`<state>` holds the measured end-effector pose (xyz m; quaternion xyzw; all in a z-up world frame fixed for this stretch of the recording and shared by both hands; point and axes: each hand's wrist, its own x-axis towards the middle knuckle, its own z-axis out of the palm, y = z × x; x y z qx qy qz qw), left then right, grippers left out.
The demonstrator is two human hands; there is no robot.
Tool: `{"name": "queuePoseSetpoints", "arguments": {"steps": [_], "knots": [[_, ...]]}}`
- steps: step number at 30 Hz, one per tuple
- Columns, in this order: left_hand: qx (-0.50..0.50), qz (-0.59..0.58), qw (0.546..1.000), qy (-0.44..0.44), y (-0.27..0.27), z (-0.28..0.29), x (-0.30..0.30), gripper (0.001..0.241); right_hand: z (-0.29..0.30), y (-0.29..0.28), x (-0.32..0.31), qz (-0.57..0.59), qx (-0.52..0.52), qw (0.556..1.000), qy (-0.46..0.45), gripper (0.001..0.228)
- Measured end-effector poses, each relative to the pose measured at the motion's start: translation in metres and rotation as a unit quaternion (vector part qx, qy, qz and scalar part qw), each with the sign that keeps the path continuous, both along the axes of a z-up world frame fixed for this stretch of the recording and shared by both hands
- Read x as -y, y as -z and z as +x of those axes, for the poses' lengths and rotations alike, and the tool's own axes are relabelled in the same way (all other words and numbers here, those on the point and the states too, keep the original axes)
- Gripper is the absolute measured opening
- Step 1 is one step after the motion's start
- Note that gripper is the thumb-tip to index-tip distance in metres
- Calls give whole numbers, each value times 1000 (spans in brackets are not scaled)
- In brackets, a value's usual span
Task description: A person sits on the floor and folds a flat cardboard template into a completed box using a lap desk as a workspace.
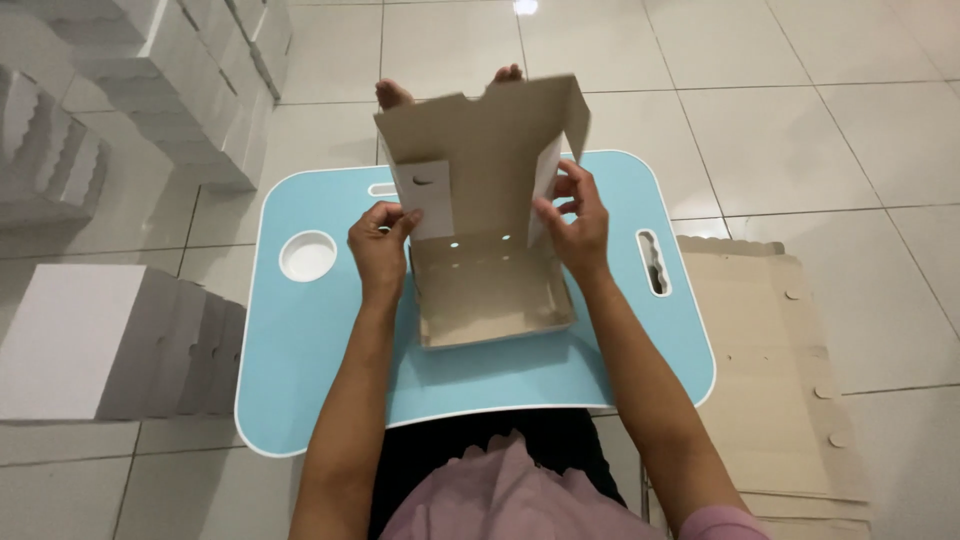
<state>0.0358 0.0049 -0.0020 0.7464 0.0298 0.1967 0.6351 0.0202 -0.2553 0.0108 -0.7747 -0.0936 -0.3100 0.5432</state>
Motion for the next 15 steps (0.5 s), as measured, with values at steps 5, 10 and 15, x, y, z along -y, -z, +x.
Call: {"name": "queuePoseSetpoints", "arguments": {"steps": [5, 10, 15], "knots": [[54, 47, 997, 0, -14, -11, 4, 10, 1, 10, -1, -78, 47, 994, 54, 85], [146, 3, 988, -41, -23, -21, 16, 43, 5, 20, 0, -92, 81, 989, 83, 88], [385, 118, 904, -144, -50, -61, 39, 24, -3, 7, -9, -107, 107, 985, 86, 84]]}}
